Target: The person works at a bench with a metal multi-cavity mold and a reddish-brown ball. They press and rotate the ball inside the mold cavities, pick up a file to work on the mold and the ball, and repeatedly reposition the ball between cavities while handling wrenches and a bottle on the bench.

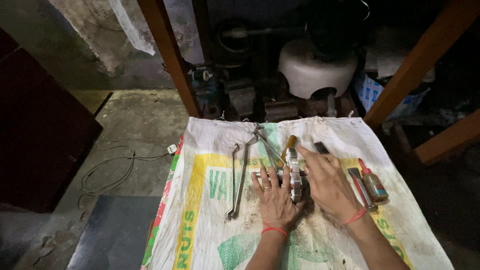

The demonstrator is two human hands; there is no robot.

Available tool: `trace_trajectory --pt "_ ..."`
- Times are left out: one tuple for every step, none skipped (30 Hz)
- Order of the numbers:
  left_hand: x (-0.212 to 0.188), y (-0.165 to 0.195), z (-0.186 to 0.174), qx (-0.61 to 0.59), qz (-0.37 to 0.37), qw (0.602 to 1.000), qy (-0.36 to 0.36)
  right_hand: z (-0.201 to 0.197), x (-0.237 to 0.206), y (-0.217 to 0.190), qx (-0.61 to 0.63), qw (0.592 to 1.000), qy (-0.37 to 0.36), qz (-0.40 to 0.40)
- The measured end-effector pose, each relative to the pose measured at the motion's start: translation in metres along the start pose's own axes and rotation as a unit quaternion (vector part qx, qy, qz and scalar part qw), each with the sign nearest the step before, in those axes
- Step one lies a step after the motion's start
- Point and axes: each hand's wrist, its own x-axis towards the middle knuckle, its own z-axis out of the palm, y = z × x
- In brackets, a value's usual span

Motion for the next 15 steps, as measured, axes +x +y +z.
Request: trace_trajectory --pt "0.000 0.000 0.000 -0.004 0.002 1.000 0.005 -0.001 -0.003 0.004 0.009 1.000 -0.005 0.015" --pt "0.000 -0.001 0.000 -0.008 0.004 1.000 0.010 -0.003 -0.007 0.007 0.018 0.999 -0.009 0.032" --pt "0.000 -0.001 0.001 -0.011 0.007 1.000 0.014 -0.004 -0.009 0.008 0.028 0.998 -0.013 0.048" --pt "-0.001 -0.001 0.001 -0.007 0.012 1.000 0.023 -0.005 -0.011 0.007 0.027 0.998 -0.011 0.054" --pt "-0.001 -0.001 0.001 -0.004 0.017 0.999 0.033 -0.006 -0.012 0.006 0.027 0.998 -0.009 0.058" --pt "-0.001 -0.001 0.001 0.000 0.021 0.999 0.043 -0.008 -0.011 0.004 0.027 0.998 -0.007 0.061" --pt "-0.002 -0.001 0.001 -0.002 0.019 0.999 0.044 -0.008 -0.010 0.002 0.031 0.997 -0.013 0.071" --pt "-0.002 -0.001 0.001 -0.003 0.018 0.999 0.045 -0.010 -0.008 0.000 0.036 0.996 -0.019 0.080" --pt "-0.002 -0.002 0.002 -0.005 0.018 0.999 0.046 -0.010 -0.005 -0.002 0.040 0.995 -0.024 0.090" --pt "-0.002 -0.002 0.003 -0.006 0.017 0.999 0.046 -0.012 -0.003 -0.003 0.032 0.995 -0.030 0.092" --pt "-0.002 -0.002 0.004 -0.007 0.017 0.999 0.045 -0.012 -0.002 -0.005 0.025 0.994 -0.036 0.096" --pt "-0.002 -0.002 0.005 -0.008 0.018 0.999 0.044 -0.012 -0.001 -0.006 0.018 0.994 -0.043 0.099" --pt "-0.002 -0.003 0.006 -0.008 0.022 0.998 0.057 -0.010 -0.001 -0.008 0.034 0.994 -0.044 0.091" --pt "-0.002 -0.002 0.007 -0.008 0.026 0.997 0.071 -0.007 -0.002 -0.009 0.049 0.994 -0.045 0.082" --pt "-0.002 -0.003 0.008 -0.008 0.029 0.996 0.084 -0.003 -0.002 -0.010 0.065 0.994 -0.047 0.072"
